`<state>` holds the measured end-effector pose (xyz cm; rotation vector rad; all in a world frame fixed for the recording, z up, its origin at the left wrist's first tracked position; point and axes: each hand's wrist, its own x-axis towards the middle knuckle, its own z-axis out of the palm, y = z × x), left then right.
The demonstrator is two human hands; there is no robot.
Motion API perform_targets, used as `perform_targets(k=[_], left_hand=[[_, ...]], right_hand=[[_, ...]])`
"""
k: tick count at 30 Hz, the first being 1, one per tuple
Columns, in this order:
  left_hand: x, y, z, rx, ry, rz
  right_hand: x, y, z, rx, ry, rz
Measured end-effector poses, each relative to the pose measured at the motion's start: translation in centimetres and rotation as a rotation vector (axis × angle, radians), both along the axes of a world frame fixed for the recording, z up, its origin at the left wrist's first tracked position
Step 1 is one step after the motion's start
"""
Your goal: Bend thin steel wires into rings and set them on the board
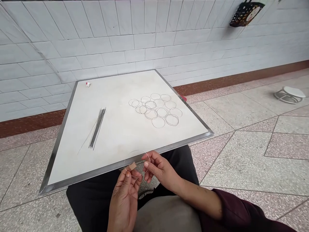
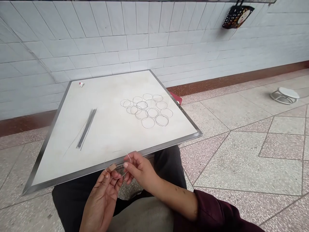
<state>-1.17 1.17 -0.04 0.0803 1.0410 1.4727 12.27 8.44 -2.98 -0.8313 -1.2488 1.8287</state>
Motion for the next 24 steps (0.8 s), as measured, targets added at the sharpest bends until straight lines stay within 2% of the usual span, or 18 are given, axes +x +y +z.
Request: perform_targets(k=[4,5,8,11,14,18,24], left_hand=[[-0.8,-0.3,-0.2,0.008,0.063,-0.034],[-1.0,-0.3,-0.2,0.007,0.079,-0.059],[-1.5,-0.4,0.1,0.003,0.113,-0.169],[-1.8,-0.5,0.6,0.015,0.114,-0.293],[-2.0,-0.7,1.0,0.020,0.108,-0.374],[-2.2,-1.1,1.0,0.036,0.107,-0.438],[-2.2,-1.2,1.1,0.043,0.102,-0.464]], right_hand=[[1.3,1.1,1.1,0.274,-0.191,-0.156],[1.7,1.4,1.6,0.357,-0.242,-0.154],[2.2,2.2,3.0,0.582,-0.302,-0.022],[2.0,2.5,3.7,0.750,-0.314,0.087],[1.5,2.3,3.7,0.791,-0.290,0.146],[1.4,2.0,3.7,0.759,-0.280,0.201],[1.9,1.9,4.3,0.780,-0.343,0.298]])
